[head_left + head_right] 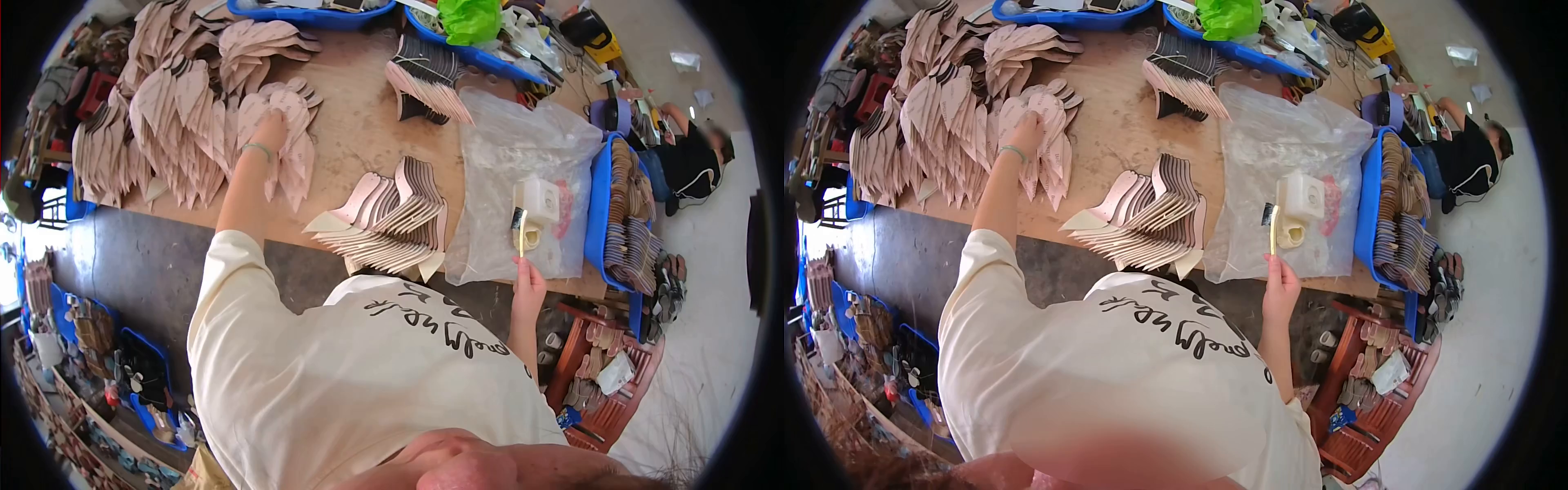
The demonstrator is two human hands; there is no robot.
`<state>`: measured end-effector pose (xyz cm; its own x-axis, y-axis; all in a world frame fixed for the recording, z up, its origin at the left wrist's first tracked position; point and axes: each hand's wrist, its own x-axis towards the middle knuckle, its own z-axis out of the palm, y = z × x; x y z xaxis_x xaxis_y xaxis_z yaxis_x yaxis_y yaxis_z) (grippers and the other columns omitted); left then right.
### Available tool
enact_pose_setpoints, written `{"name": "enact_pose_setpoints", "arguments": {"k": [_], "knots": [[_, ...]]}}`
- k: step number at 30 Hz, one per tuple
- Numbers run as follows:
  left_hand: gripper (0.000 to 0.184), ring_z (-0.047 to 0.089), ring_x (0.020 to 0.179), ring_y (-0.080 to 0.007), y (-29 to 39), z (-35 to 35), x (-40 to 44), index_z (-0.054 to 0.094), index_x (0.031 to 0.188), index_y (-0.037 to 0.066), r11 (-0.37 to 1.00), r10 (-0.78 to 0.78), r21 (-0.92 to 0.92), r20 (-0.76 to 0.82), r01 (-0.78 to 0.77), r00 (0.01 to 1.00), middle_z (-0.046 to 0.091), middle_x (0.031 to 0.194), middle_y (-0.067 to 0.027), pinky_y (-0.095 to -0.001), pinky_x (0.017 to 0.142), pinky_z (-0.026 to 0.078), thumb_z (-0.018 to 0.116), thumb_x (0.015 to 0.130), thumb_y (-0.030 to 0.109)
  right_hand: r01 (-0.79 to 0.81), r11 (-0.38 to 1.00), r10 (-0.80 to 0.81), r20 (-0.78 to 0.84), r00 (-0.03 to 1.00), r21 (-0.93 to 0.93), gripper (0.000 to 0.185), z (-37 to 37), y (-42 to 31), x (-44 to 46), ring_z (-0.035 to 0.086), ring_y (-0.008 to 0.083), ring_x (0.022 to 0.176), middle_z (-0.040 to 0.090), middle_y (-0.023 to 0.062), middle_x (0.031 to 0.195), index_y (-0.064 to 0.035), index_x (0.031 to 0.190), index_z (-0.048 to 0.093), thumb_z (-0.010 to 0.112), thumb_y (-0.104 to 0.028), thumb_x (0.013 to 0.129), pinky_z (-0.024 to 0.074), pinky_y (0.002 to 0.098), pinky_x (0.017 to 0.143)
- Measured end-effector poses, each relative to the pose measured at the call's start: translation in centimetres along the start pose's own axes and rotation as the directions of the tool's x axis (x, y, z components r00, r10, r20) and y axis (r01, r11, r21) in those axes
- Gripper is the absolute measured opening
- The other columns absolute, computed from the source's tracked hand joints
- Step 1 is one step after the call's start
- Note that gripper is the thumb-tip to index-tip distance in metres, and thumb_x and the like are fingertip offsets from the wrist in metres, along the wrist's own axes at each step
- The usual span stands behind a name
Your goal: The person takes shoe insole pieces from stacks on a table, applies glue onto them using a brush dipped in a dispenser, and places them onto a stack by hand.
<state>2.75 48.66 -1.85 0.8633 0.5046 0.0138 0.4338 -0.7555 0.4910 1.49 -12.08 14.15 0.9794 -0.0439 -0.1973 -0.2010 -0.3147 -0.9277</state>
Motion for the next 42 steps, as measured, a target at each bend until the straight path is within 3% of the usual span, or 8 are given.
{"name": "enact_pose_setpoints", "arguments": {"k": [7,11,16,20,25,27,35,42], "knots": [[0.009,0.053,0.077,-0.0099,-1.2,-2.2,-3.1,0.053,0.090,0.005,0.548,-0.076,-0.807,0.214,0.220,0.974,0.059,0.085,-0.0012,-0.0246,0.071,0.044,0.056,0.090,0.014,-0.018,1.000,0.018,0.018,1.000,0.025,0.028,0.2,-0.8,-0.1,0.028,-0.0009,0.055,0.043,-0.0107,0.064,0.0029,0.101,0.068,0.058,-0.023,0.095,0.0198,0.0191,0.049],[0.007,0.054,0.073,-0.0102,-0.3,-5.6,-10.7,0.056,0.087,0.005,0.558,-0.072,-0.741,0.405,0.373,0.912,0.060,0.081,-0.0035,-0.0245,0.068,0.045,0.058,0.089,0.012,-0.025,0.999,0.025,-0.017,1.000,0.026,0.029,0.0,-0.8,0.0,0.028,-0.0009,0.053,0.040,-0.0109,0.061,0.0033,0.101,0.068,0.058,-0.023,0.095,0.0185,0.0197,0.047],[0.018,0.064,0.083,-0.0220,-15.1,-1.4,-22.5,0.065,0.098,0.001,0.686,-0.124,-0.006,0.985,0.727,0.124,0.066,0.090,-0.0130,-0.0345,0.078,0.052,0.062,0.082,0.009,-0.009,0.999,0.003,-0.125,0.992,-0.052,0.029,-2.3,-0.3,0.3,0.026,-0.0008,0.048,0.036,-0.0110,0.057,0.0031,0.101,0.068,0.058,-0.023,0.095,0.0161,0.0204,0.044],[0.030,0.063,0.103,-0.0348,-13.5,2.2,-27.1,0.067,0.104,0.003,0.822,-0.488,0.562,0.614,0.091,0.620,0.065,0.107,-0.0230,-0.0450,0.088,0.050,0.056,0.082,0.020,-0.042,0.998,0.036,-0.146,0.989,-0.038,0.029,-4.5,0.4,0.9,0.026,-0.0009,0.049,0.036,-0.0111,0.058,0.0026,0.101,0.068,0.058,-0.024,0.095,0.0158,0.0204,0.045],[0.033,0.063,0.095,-0.0334,12.1,-3.6,-16.9,0.063,0.104,0.003,0.996,-0.088,0.013,0.342,0.089,0.936,0.066,0.098,-0.0194,-0.0402,0.078,0.049,0.053,0.090,0.031,-0.019,1.000,0.020,-0.098,0.995,0.010,0.028,-3.8,-0.5,2.1,0.027,-0.0003,0.051,0.042,-0.0104,0.062,0.0018,0.103,0.068,0.059,-0.023,0.095,0.0178,0.0202,0.046],[0.038,0.064,0.092,-0.0270,18.3,-1.4,-14.5,0.061,0.108,-0.001,0.954,0.094,-0.298,0.416,0.038,0.905,0.067,0.100,-0.0170,-0.0356,0.080,0.048,0.054,0.091,0.033,0.052,0.998,-0.051,-0.068,0.996,0.021,0.027,-3.3,-0.4,2.8,0.027,-0.0002,0.052,0.046,-0.0099,0.065,0.0015,0.104,0.068,0.058,-0.022,0.095,0.0190,0.0199,0.046],[0.065,0.058,0.073,-0.0140,22.0,7.0,-12.8,0.065,0.111,0.008,0.926,-0.140,-0.028,0.900,0.376,0.413,0.064,0.089,-0.0047,-0.0303,0.062,0.048,0.055,0.081,0.065,-0.011,0.998,0.012,-0.025,1.000,0.060,0.027,-8.2,1.2,2.5,0.023,-0.0010,0.048,0.033,-0.0113,0.058,0.0017,0.102,0.067,0.056,-0.022,0.096,0.0153,0.0211,0.044],[0.044,0.060,0.077,-0.0169,20.4,6.3,-14.6,0.065,0.112,0.008,0.785,-0.259,-0.252,0.696,0.566,0.669,0.066,0.089,-0.0040,-0.0335,0.069,0.050,0.062,0.086,0.043,-0.095,0.987,0.102,-0.046,0.994,0.133,0.025,-14.0,6.2,3.0,0.029,-0.0014,0.049,0.045,-0.0089,0.063,0.0018,0.099,0.069,0.059,-0.020,0.094,0.0206,0.0194,0.045]]}}
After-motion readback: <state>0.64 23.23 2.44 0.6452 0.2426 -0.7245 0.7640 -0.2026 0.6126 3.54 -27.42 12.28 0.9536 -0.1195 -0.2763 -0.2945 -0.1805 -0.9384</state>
